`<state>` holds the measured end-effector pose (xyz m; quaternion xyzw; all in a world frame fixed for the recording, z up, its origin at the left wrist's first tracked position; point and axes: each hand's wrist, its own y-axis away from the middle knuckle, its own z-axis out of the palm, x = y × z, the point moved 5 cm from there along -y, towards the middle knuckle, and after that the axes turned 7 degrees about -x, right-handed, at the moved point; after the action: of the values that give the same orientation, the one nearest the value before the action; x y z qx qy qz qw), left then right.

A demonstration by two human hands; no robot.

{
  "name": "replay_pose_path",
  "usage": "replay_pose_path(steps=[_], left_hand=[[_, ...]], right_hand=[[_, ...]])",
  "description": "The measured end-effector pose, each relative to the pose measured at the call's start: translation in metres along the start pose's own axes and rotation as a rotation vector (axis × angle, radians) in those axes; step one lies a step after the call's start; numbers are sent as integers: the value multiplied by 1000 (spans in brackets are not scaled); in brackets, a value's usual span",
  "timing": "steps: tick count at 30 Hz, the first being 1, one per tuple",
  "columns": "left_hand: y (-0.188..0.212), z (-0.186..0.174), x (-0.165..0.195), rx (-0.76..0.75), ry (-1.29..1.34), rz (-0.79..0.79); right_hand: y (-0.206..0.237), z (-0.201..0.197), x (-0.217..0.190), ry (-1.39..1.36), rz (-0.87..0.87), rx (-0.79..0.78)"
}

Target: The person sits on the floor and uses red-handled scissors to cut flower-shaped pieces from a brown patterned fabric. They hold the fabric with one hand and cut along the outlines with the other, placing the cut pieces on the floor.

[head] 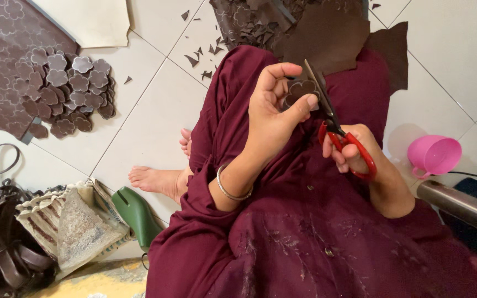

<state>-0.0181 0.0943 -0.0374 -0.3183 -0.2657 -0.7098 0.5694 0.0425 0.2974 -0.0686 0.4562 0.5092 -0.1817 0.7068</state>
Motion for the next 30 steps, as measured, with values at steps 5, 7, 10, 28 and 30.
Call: replay_pose_path(steps=[5, 7, 10, 28, 30], left_hand=[[-7, -14, -19, 118, 63, -119], [-6, -19, -30, 122, 107, -162], [-3, -20, -51, 120, 159, -233], [11, -5, -7, 72, 197, -74], [12, -4, 1, 58, 169, -50]], right_hand=[[-2, -8, -24, 37, -251, 72], [-5, -10, -29, 57, -294, 125], [-11, -15, -24, 73, -238, 262], [-15, 14, -35, -47, -248, 177], [-10, 16, -42, 7, -280, 88]])
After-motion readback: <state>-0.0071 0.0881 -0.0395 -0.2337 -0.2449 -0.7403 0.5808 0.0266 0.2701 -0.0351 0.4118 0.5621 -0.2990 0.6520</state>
